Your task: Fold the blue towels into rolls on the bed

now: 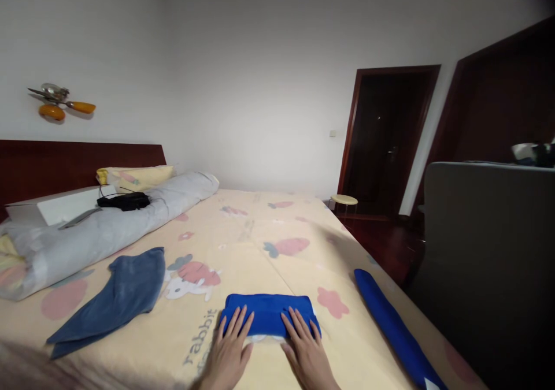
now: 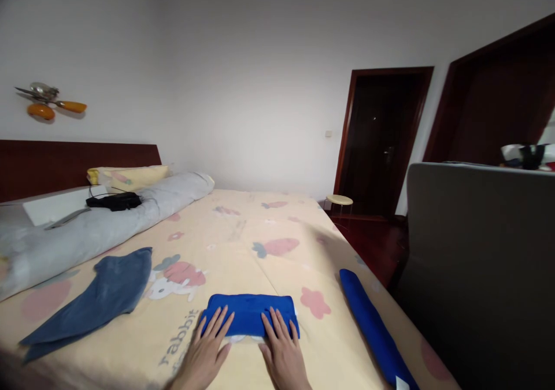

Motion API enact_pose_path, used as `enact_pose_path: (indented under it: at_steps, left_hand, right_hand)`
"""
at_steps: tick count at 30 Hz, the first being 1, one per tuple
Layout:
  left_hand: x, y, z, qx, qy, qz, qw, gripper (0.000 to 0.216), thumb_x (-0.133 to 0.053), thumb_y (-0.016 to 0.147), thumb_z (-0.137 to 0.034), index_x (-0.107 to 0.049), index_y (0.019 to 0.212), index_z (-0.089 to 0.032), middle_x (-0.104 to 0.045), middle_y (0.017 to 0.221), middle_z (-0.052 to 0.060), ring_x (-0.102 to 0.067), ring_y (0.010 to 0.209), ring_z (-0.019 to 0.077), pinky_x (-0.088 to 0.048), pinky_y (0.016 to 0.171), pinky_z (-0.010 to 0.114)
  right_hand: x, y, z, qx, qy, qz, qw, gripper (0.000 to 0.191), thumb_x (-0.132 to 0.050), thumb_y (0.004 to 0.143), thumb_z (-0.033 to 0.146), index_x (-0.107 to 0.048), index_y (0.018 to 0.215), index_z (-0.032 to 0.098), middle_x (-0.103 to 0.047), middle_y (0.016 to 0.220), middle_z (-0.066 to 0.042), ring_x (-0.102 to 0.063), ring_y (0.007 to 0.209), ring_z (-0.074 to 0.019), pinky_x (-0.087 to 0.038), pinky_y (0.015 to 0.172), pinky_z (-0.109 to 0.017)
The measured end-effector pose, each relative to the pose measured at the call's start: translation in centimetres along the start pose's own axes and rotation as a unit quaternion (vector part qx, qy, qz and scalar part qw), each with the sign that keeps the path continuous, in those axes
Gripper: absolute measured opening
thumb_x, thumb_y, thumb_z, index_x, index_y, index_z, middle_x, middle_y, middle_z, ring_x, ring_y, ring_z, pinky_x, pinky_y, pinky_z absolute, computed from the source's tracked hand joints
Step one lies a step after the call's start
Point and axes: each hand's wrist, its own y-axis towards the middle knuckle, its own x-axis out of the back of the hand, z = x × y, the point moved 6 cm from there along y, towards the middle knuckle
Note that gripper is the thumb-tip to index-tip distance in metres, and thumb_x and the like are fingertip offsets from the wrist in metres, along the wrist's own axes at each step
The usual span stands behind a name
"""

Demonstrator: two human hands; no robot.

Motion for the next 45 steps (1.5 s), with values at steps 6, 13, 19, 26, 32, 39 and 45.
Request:
enact_pose_path:
  at_steps: [6, 13, 19, 26, 32, 39, 45]
  left_hand:
    - [0.2, -0.4, 2.9, 0.033, -0.018, 0.017, 0.999, 0.067, -0.041, 0.092, -0.025, -0.012, 0.151, -0.040, -0.019, 0.159, -0.003, -0.018, 0.147, 0.0273, -0.020, 0.116, 0.057]
    - [0.8, 0.2, 5.7, -0.021, -0.062, -0.004, 0.998, 0.074, -0.042, 0.080, -0.007, -0.033, 0.147, -0.038, -0.039, 0.153, -0.002, -0.038, 0.138, 0.0188, -0.030, 0.114, 0.045]
    - [1.2, 2.5, 8.9, 0.075, -0.281, -0.084, 0.953, 0.054, -0.050, 0.076, -0.016, -0.059, 0.128, -0.027, -0.067, 0.124, 0.002, -0.061, 0.113, 0.0190, -0.048, 0.098, 0.031]
    - [-0.4, 7.0, 11.2, 0.179, -0.362, -0.124, 0.906, 0.043, -0.046, 0.082, -0.028, -0.059, 0.121, -0.017, -0.068, 0.120, 0.008, -0.065, 0.108, 0.0171, -0.050, 0.092, 0.027]
    - [-0.6, 8.2, 11.4, 0.216, -0.281, -0.130, 0.926, 0.037, -0.044, 0.085, -0.025, -0.061, 0.117, -0.017, -0.068, 0.119, 0.008, -0.063, 0.111, 0.0170, -0.048, 0.096, 0.029]
    - [-0.3, 7.9, 10.7, 0.264, -0.164, -0.134, 0.941, 0.037, -0.043, 0.089, -0.021, -0.061, 0.121, -0.017, -0.062, 0.129, 0.012, -0.052, 0.125, 0.0234, -0.039, 0.105, 0.041]
    - [1.1, 9.9, 2.9, 0.095, -0.052, -0.052, 0.993, 0.065, -0.039, 0.086, -0.022, -0.030, 0.150, -0.018, -0.022, 0.159, 0.006, -0.016, 0.147, 0.0231, -0.021, 0.117, 0.046]
  right_hand:
    - [0.6, -0.7, -3.7, -0.049, 0.000, 0.000, 0.999, 0.055, -0.038, 0.095, 0.047, -0.026, 0.148, 0.038, -0.031, 0.155, -0.003, -0.032, 0.141, -0.0267, -0.030, 0.111, -0.056]
    - [2.3, 0.0, -6.6, -0.025, 0.101, 0.005, 0.995, 0.059, -0.043, 0.078, 0.019, -0.050, 0.137, 0.026, -0.053, 0.141, -0.010, -0.050, 0.129, -0.0244, -0.040, 0.104, -0.045]
    - [2.8, 2.8, -8.6, -0.118, 0.326, -0.043, 0.937, 0.042, -0.043, 0.070, 0.025, -0.066, 0.104, 0.016, -0.073, 0.100, -0.009, -0.067, 0.093, -0.0243, -0.051, 0.085, -0.036]
    - [1.2, 6.7, -11.1, -0.195, 0.299, -0.093, 0.930, 0.049, -0.039, 0.075, 0.039, -0.062, 0.109, 0.012, -0.073, 0.087, -0.010, -0.069, 0.080, -0.0252, -0.053, 0.074, -0.037]
    - [0.4, 7.2, -11.4, -0.225, 0.176, -0.084, 0.955, 0.039, -0.038, 0.082, 0.036, -0.061, 0.107, 0.016, -0.073, 0.092, -0.010, -0.068, 0.085, -0.0239, -0.050, 0.076, -0.034]
    - [1.4, 7.1, -9.8, -0.232, 0.042, -0.102, 0.966, 0.043, -0.034, 0.089, 0.034, -0.062, 0.111, 0.011, -0.067, 0.108, -0.020, -0.060, 0.108, -0.0338, -0.041, 0.093, -0.050]
    - [0.7, 8.9, -2.9, -0.062, 0.021, -0.070, 0.995, 0.054, -0.034, 0.090, 0.027, -0.042, 0.142, 0.020, -0.044, 0.148, -0.010, -0.039, 0.137, -0.0241, -0.032, 0.110, -0.047]
